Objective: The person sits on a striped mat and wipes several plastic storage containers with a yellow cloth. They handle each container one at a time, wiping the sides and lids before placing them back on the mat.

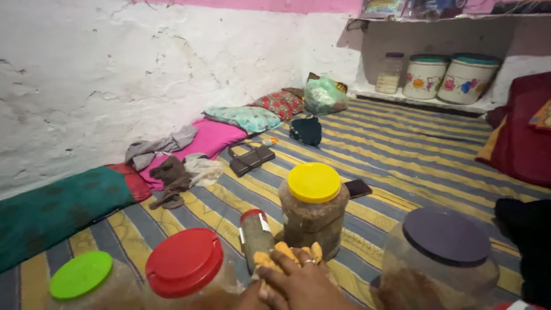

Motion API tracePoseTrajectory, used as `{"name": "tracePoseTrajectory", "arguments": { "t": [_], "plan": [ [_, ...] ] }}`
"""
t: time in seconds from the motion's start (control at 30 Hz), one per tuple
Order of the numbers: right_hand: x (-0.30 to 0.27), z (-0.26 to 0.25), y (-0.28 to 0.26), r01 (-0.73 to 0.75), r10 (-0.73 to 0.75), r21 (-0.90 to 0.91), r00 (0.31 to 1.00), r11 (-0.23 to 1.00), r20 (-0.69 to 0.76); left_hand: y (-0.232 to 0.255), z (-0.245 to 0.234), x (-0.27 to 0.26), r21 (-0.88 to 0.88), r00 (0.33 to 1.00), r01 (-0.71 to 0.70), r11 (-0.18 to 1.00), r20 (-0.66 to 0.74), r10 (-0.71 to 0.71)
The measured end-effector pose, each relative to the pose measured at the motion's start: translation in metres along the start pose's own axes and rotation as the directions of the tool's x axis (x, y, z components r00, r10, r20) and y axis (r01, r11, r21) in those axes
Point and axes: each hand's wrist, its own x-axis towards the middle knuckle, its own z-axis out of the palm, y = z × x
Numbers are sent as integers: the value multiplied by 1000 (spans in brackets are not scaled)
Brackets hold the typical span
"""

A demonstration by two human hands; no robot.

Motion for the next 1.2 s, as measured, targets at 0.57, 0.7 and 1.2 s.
{"name": "tracePoseTrajectory", "arguments": {
  "t": [0.57, 0.7, 1.2],
  "plan": [
    [34, -31, -3, -536, 532, 8, 840, 844, 109, 63, -2, -57, -79, 990, 86, 993, -108, -94],
    [20, -10, -31, -238, 216, -146, 965, 960, -150, 50, -5, -50, 19, 998, 18, 1000, -53, -17],
    [36, -28, 21, -633, 578, 183, 767, 752, 277, 57, 0, -65, 12, 999, 18, 1000, -44, -18]
  ]
}}
